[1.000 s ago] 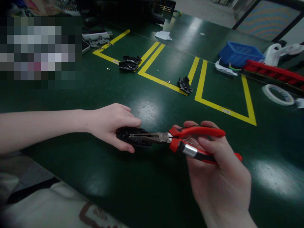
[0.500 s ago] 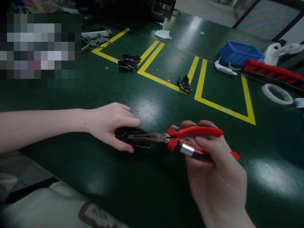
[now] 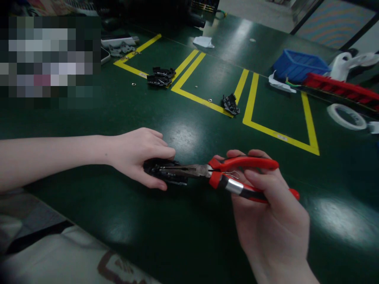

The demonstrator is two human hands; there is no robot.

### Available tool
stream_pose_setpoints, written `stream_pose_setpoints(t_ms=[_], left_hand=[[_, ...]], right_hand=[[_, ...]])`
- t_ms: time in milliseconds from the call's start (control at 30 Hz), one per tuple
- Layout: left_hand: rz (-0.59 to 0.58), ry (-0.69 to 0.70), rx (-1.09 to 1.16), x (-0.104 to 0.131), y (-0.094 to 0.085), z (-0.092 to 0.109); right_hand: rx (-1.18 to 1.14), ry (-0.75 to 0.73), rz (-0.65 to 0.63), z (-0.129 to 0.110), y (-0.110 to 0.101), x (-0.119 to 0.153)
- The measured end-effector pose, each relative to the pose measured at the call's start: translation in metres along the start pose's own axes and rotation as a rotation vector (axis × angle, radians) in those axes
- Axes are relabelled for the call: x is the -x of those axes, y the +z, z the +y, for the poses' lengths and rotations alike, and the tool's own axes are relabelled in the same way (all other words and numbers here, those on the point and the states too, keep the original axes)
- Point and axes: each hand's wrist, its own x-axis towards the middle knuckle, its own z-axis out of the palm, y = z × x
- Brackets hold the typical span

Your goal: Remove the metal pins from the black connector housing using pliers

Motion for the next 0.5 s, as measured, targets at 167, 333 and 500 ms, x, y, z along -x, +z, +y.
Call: stream_pose_setpoints(t_ms=[167, 333, 500], left_hand=[[0.003, 0.008, 0.015, 0.0001, 0.0, 0.0], [0.007, 0.01, 0.006, -0.0001, -0.0002, -0.0003], [-0.007, 0.009, 0.019, -0.0004, -0.0009, 0.0006]], right_hand=[[0.012, 0.005, -0.002, -0.0001, 0.0013, -0.0009], [0.016, 0.012, -0.024, 0.0012, 0.0022, -0.0003], [0.002, -0.006, -0.045, 0.0042, 0.0021, -0.0004]])
